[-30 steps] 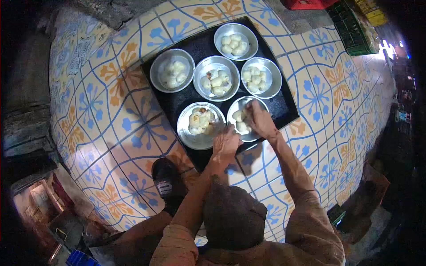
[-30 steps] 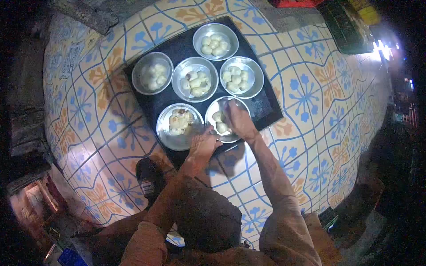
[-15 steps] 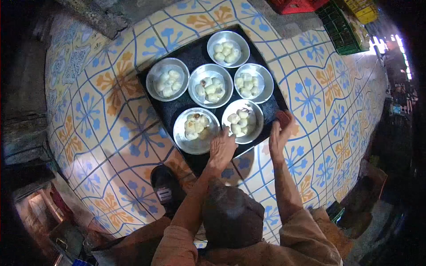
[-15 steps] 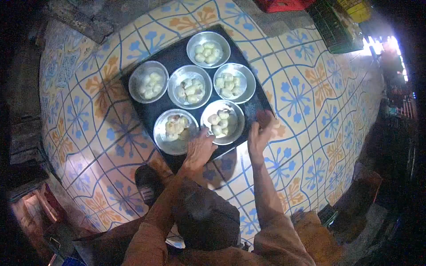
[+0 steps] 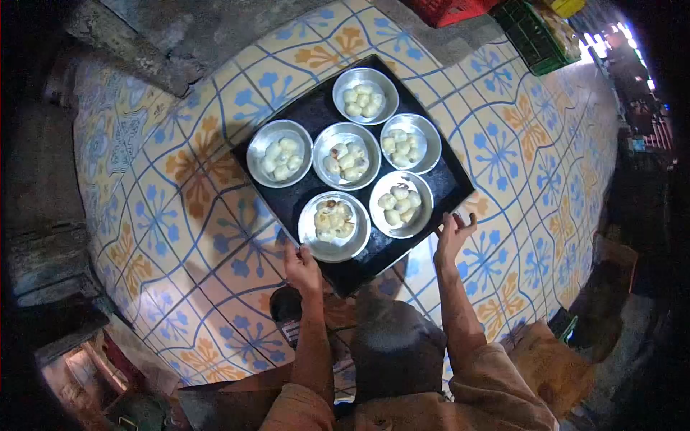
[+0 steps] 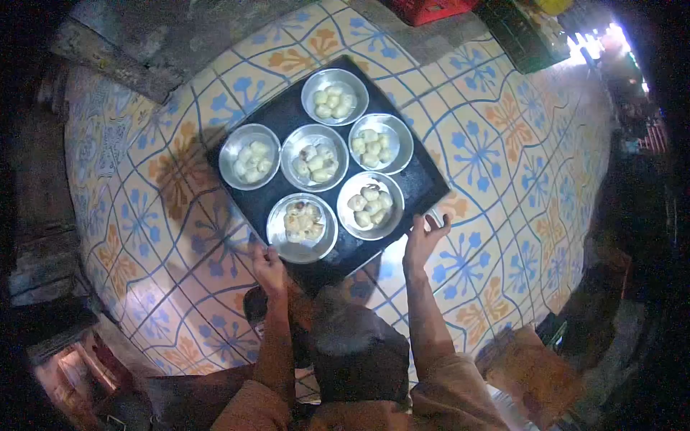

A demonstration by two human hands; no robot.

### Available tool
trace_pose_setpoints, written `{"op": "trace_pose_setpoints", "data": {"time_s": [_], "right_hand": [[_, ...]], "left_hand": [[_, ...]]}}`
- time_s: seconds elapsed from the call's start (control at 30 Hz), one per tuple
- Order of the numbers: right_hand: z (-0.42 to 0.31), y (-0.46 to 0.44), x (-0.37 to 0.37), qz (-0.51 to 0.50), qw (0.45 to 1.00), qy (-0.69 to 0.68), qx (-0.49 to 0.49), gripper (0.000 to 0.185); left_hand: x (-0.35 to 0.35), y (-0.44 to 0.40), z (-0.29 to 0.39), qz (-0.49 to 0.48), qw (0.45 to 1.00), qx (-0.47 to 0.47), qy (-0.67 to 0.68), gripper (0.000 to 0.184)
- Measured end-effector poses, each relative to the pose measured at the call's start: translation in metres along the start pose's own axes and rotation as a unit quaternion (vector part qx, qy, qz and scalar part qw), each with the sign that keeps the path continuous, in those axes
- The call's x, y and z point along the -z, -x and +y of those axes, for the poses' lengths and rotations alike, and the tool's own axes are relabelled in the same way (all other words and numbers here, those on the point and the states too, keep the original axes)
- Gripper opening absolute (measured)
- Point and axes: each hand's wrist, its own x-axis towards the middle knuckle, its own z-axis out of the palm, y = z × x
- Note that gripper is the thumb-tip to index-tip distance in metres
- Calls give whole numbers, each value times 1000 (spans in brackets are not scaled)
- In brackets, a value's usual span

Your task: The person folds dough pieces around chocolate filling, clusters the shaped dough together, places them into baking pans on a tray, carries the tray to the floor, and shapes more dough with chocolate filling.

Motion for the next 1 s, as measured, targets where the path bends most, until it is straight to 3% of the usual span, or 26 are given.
{"op": "trace_pose_setpoints", "data": {"time_s": [0.03,0.07,0.17,0.2,0.23,0.3,0.33,0.43,0.47,0.57,0.6,0.7,0.77,0.87,0.93,0.97,1.0], "right_hand": [[-4,-3,1,12,998,48,35,94],[-8,-6,-1,23,993,96,70,96],[-17,-18,-5,16,956,233,179,115],[-25,-21,-7,-10,923,306,233,120],[-32,-26,-11,-37,881,375,287,125],[-32,-29,-37,3,830,498,251,135],[-37,-24,-52,-9,847,489,209,136],[-12,-41,-81,15,791,565,233,135],[-9,-44,-89,14,802,572,172,138],[17,-58,-98,48,745,648,151,140],[0,-46,-100,27,788,601,130,134],[-6,-43,-93,-5,794,592,134,124],[-15,-45,-86,-1,764,621,176,110],[-54,-29,-64,-85,842,469,253,108],[-104,-2,-34,-144,865,372,304,108],[-121,12,-20,-142,846,380,345,103],[-139,32,-2,-151,862,373,309,101]], "left_hand": [[2,-2,-2,-1,1000,14,-1,37],[12,-5,-7,-117,989,81,44,45],[15,-8,-25,-93,991,-8,-92,50],[37,-20,14,-184,975,122,-24,64],[44,-21,11,-192,970,149,13,67],[54,-25,-2,-201,954,204,90,74],[74,-35,33,-225,957,178,32,81],[86,-40,28,-195,966,170,15,76],[88,-40,25,-191,966,176,5,77],[93,-40,24,-191,964,187,-13,78],[96,-40,23,-197,963,186,-14,78],[101,-33,20,-211,959,185,-46,77],[110,-28,28,-214,958,185,-42,77],[135,-26,73,-213,959,188,-5,76],[173,-25,127,-226,956,189,-5,74],[190,-27,144,-262,949,175,-26,72],[209,-28,159,-299,939,161,-48,70]]}}
